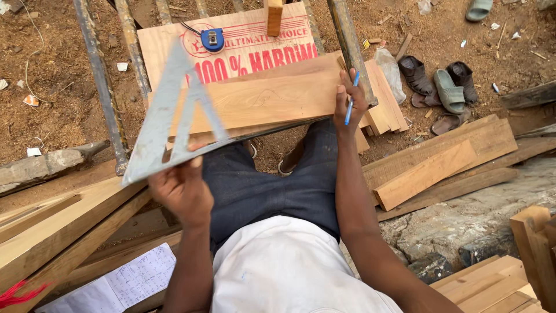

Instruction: The person marks a wood plank by hand using a pen and a speed square, making several measurements and drawing lines on the surface.

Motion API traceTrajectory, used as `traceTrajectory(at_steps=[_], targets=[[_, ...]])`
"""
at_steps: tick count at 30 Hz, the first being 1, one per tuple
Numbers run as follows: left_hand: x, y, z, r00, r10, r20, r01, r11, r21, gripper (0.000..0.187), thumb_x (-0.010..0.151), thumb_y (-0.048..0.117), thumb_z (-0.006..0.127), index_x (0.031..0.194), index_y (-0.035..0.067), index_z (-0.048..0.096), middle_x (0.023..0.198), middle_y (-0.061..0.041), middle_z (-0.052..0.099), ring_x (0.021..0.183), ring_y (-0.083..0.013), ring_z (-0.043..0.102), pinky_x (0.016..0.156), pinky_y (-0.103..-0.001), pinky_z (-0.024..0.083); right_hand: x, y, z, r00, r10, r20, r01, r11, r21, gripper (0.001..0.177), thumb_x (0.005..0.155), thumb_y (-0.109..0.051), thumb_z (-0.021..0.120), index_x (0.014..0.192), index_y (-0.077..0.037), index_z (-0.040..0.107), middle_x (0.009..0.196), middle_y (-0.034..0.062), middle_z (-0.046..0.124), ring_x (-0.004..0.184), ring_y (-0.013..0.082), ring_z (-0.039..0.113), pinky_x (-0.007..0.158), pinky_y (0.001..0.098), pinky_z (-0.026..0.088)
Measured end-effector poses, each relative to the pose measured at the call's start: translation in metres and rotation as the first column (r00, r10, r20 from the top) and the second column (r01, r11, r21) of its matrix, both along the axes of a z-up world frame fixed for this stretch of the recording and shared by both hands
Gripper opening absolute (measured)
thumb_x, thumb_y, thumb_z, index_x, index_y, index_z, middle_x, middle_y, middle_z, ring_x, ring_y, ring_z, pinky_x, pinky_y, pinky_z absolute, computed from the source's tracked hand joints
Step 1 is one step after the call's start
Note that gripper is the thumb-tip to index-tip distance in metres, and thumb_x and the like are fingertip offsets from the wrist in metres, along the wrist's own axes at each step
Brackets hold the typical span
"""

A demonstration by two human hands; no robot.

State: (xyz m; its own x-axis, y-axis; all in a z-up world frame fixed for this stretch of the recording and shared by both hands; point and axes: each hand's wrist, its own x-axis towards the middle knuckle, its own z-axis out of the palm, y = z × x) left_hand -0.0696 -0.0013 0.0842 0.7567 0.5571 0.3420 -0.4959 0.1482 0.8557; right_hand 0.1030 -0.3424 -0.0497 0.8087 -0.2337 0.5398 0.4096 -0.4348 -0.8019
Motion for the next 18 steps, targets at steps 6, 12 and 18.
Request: traceTrajectory(at_steps=[6, 12, 18], targets=[[0.05, -0.082, -0.056, 0.944, -0.327, -0.045, 0.268, 0.84, -0.472, 0.033, 0.095, -0.007, 0.07, 0.123, 0.004, 0.055, 0.115, -0.012, 0.07, 0.109, -0.0234, 0.072, 0.099, -0.043, 0.063, -0.03, 0.003, 0.01, 0.988, -0.149, -0.038, 0.151, 0.987, 0.058, 0.037, 0.106, -0.019, 0.055, 0.13, 0.006, 0.069, 0.139, 0.0217, 0.065, 0.139, 0.0336, 0.056, 0.118, 0.0463, 0.042], [0.059, -0.061, -0.086, 0.471, -0.438, -0.766, 0.379, 0.884, -0.273, 0.022, 0.107, 0.019, 0.068, 0.113, -0.002, 0.063, 0.102, -0.023, 0.072, 0.086, -0.0293, 0.077, 0.069, -0.038, 0.063, -0.053, -0.006, 0.002, 0.99, -0.137, -0.018, 0.138, 0.979, 0.153, 0.038, 0.109, -0.026, 0.055, 0.128, 0.004, 0.068, 0.133, 0.0196, 0.069, 0.138, 0.0322, 0.058, 0.101, 0.0402, 0.058], [0.059, -0.074, -0.042, 0.97, 0.11, -0.215, 0.186, 0.229, 0.956, 0.028, 0.091, 0.024, 0.079, 0.106, 0.003, 0.07, 0.107, -0.012, 0.065, 0.104, -0.029, 0.062, 0.093, -0.048, 0.049, -0.058, -0.008, -0.01, 0.989, -0.145, -0.017, 0.146, 0.977, 0.153, 0.028, 0.11, -0.027, 0.058, 0.106, 0.0, 0.067, 0.132, 0.0174, 0.073, 0.139, 0.0315, 0.06, 0.11, 0.0433, 0.06]])
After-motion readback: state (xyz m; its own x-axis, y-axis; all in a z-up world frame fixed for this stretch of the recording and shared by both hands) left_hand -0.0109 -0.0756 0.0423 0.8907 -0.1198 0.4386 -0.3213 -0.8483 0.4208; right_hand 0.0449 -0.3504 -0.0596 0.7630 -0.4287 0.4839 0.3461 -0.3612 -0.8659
